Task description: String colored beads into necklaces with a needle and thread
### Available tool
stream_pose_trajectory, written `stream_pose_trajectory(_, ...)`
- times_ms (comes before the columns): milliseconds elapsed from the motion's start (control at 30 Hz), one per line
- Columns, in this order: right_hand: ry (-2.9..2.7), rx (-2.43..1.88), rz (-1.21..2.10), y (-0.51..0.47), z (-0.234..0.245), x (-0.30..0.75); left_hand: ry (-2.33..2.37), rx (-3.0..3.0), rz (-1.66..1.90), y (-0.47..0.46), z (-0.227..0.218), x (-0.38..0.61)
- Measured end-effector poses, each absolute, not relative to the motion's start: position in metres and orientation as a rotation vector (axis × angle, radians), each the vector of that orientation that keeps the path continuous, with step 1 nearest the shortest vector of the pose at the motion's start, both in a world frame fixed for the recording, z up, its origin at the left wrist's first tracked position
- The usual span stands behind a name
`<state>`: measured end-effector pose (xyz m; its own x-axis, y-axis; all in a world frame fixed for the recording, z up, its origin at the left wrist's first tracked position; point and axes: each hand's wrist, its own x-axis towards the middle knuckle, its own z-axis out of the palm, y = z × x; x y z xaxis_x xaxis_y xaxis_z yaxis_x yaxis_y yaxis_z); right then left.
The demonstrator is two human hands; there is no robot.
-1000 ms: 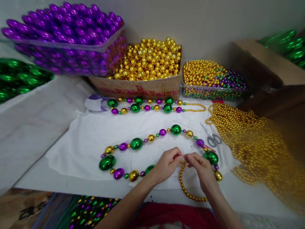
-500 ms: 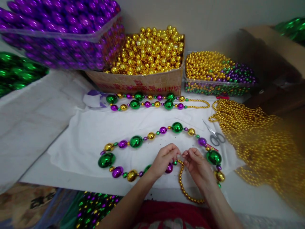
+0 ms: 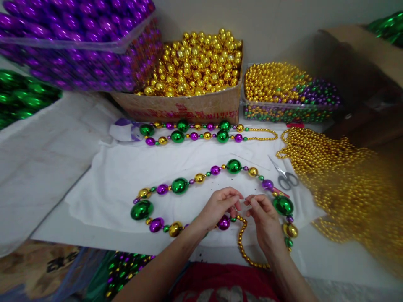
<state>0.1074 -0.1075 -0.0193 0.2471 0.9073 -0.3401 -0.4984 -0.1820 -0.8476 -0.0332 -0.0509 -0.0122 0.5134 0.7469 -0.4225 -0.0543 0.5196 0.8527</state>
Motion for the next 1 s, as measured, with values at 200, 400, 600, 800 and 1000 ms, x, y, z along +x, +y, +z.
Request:
stream_pose_trajectory(200, -0.567, -1.25, 1.227, -0.111, -0.028, 0.108, 0.878, 0.979, 0.509, -0.052, -0.009, -0.03)
stream_pose_trajectory(400, -0.734, -1.346, 1.114, -0.112, -0.025, 0.112, 0.878, 0.993, 0.474, -0.054, -0.007, -0.026)
stream_pose_trajectory(600, -0.914, -1.427, 1.064, -0.108, -0.012, 0.119, 0.851, 1.035, 0.373, -0.053, -0.004, -0.027)
stream_pose_trajectory(800, -0.893, -1.359, 1.274, -0.105, -0.013, 0.123, 0.826, 1.063, 0.362, -0.053, -0.005, -0.026)
stream_pose_trajectory(1000, -0.808, -1.32, 1.374, -0.108, -0.012, 0.121, 0.846, 1.068, 0.418, -0.056, 0.0, -0.022)
